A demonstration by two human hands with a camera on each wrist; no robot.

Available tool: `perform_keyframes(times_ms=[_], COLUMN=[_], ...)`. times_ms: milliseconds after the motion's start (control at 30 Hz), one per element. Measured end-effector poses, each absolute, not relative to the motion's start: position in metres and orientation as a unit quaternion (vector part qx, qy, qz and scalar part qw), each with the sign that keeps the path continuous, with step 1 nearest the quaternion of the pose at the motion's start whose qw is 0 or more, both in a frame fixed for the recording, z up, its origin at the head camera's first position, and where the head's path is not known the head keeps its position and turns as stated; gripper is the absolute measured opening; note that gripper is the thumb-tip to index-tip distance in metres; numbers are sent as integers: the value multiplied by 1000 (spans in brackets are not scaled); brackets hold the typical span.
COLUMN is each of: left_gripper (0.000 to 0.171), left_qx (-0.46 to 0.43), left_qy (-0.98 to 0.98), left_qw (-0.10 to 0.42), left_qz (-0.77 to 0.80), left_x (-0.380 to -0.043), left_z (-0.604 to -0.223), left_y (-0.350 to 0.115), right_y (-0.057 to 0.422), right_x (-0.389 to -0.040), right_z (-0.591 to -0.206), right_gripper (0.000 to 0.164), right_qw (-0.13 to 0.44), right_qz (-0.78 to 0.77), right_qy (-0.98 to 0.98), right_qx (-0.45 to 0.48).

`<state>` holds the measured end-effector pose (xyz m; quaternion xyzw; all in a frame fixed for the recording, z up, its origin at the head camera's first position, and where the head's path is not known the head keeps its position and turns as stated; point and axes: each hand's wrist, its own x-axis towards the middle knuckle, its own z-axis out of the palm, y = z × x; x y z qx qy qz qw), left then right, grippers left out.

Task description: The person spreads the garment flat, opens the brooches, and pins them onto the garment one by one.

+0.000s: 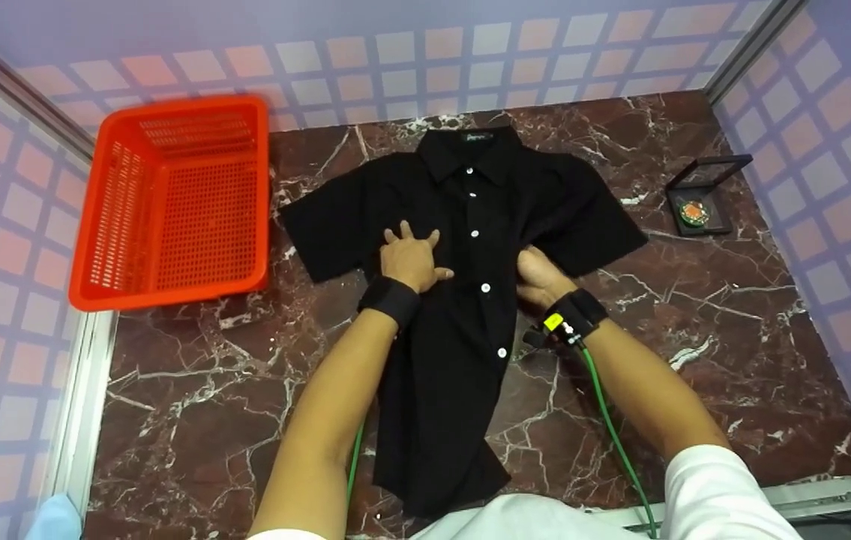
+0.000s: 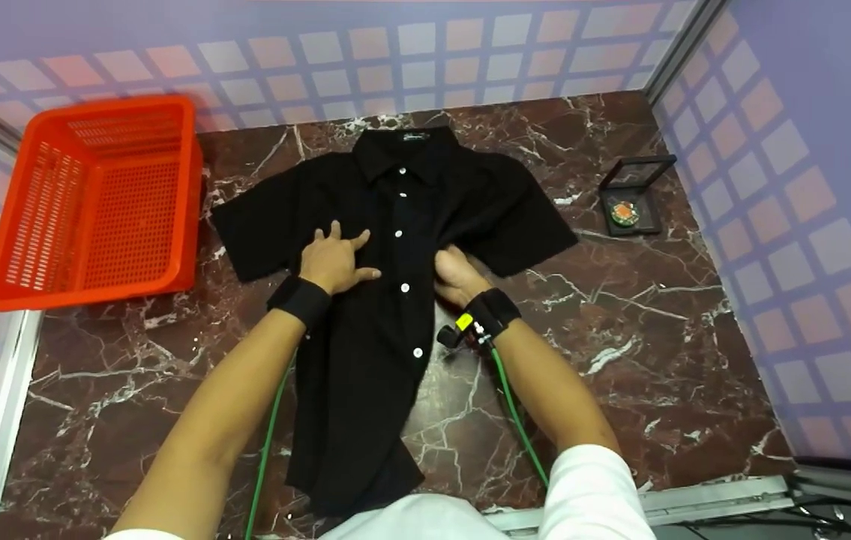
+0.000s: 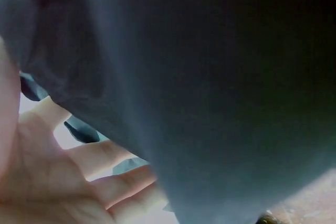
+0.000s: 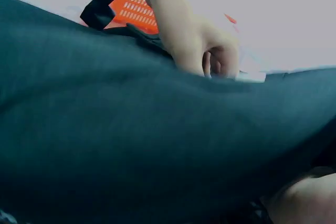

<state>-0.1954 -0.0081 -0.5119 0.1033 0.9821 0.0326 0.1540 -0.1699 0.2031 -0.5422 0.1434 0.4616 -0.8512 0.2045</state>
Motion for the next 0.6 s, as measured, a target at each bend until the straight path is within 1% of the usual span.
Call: perform_keyframes(times_ms=[100,233,333,467,600], left_gripper=[84,84,82,79,79], left_qx=[104,105,107,104,103], left_qy=[983,982,982,981,980], left_qw=[149,148,152,160,169], left_qz=[37,44,44,32,28], left_x=[-195,-195,-197,-199,-202], left_z=[-510,-509,-508,-508,-508], left_y=[-8,-8,-9,-11,-10], right_y=[202,203,209,222,241], right_x=[-168,-165,-162,-154,-142], right_z=[-539,-539,-543,-551,-557], right_gripper=[20,15,16,24,40], right_qw=[189,169,152,122,91], right_qz=[-841,-814,-808,-791,-717], right_qy=[488,538,557,594,688], right_qx=[139,135,118,86,64])
